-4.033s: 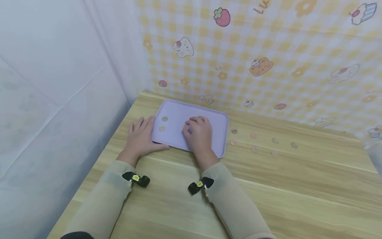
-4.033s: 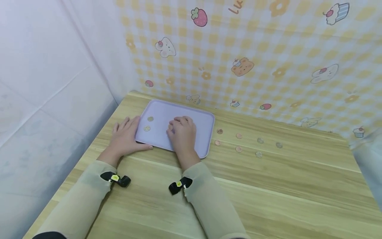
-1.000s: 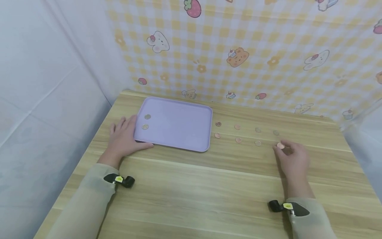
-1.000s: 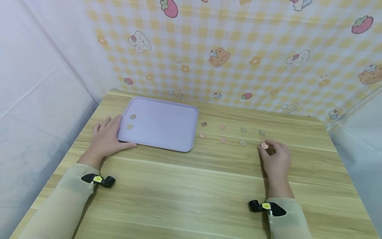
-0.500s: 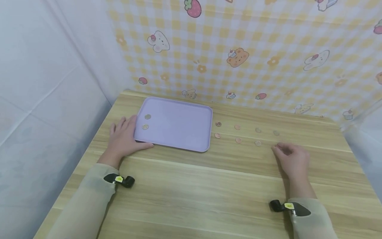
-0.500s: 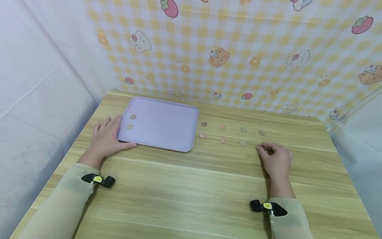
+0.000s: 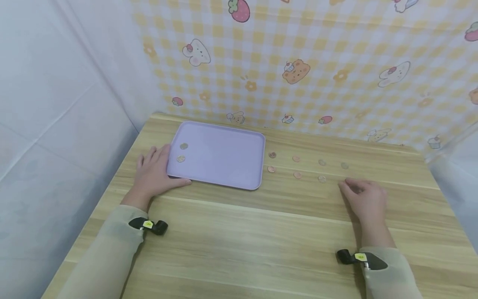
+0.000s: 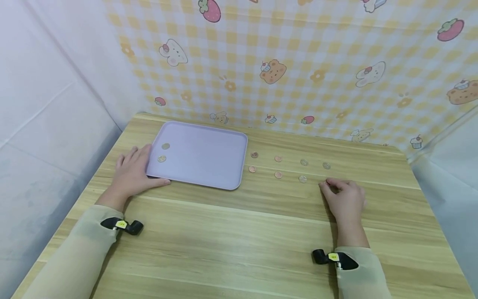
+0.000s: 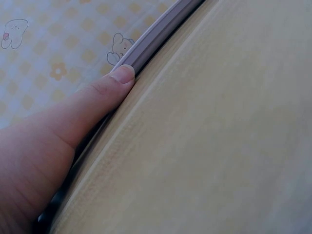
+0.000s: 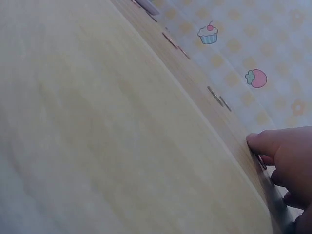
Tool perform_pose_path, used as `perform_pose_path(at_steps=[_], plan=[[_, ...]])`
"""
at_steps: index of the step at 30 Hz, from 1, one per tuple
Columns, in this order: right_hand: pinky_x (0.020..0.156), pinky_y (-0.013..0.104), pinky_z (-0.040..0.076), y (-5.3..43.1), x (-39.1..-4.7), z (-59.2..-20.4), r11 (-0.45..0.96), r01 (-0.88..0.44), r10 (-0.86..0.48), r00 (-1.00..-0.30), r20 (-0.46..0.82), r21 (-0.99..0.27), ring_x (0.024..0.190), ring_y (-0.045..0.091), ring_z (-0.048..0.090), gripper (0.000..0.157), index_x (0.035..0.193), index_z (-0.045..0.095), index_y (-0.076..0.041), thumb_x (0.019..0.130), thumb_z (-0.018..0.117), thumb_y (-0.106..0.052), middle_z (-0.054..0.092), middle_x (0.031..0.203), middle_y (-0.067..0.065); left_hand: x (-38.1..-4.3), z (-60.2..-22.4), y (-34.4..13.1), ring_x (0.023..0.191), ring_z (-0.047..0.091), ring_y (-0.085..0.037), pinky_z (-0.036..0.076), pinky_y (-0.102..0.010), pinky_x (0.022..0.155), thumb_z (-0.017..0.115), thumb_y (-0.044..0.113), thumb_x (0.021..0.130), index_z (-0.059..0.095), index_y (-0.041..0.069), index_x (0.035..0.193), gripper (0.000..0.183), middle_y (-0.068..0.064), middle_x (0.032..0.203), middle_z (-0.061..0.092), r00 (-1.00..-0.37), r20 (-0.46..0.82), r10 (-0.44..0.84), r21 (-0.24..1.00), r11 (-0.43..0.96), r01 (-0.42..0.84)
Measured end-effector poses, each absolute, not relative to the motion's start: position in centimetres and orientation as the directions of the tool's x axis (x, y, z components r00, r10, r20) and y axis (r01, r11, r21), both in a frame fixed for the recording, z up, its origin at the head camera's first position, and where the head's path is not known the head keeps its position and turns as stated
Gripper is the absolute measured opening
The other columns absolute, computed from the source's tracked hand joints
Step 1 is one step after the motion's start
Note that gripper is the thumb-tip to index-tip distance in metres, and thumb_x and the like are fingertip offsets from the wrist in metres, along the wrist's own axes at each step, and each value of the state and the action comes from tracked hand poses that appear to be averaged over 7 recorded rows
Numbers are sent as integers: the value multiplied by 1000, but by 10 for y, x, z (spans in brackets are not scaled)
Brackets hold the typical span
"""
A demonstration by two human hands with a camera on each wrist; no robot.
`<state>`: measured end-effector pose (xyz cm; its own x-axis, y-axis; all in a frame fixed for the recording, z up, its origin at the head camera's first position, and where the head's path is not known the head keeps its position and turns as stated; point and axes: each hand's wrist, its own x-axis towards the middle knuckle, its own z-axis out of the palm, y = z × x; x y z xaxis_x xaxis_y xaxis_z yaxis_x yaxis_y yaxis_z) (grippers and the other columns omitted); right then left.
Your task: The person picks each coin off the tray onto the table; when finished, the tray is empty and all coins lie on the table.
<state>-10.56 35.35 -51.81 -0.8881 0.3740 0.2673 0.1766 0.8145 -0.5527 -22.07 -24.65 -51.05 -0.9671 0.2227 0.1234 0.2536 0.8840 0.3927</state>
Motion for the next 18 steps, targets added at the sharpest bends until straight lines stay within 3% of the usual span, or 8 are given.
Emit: perform_pose_path(at_steps=[9,18], plan=[[114,68,30,352,-103,-516,789,212,386,-902,196,-577,135,51,47,51,126,77,-3,97,76,-46,65,136,27,-222,-512,-247,159,9,-54,-7,-75,121,78,88,68,12,7,172,147,-25,172,26,-966,128,226,391,883,259],[106,74,29,353,-105,-519,797,263,374,-922,103,-544,140,59,30,79,148,64,-8,94,71,-65,46,147,35,-222,-512,-248,158,10,-55,-6,-76,121,79,87,68,14,8,171,146,-24,171,28,-964,138,226,389,883,263]])
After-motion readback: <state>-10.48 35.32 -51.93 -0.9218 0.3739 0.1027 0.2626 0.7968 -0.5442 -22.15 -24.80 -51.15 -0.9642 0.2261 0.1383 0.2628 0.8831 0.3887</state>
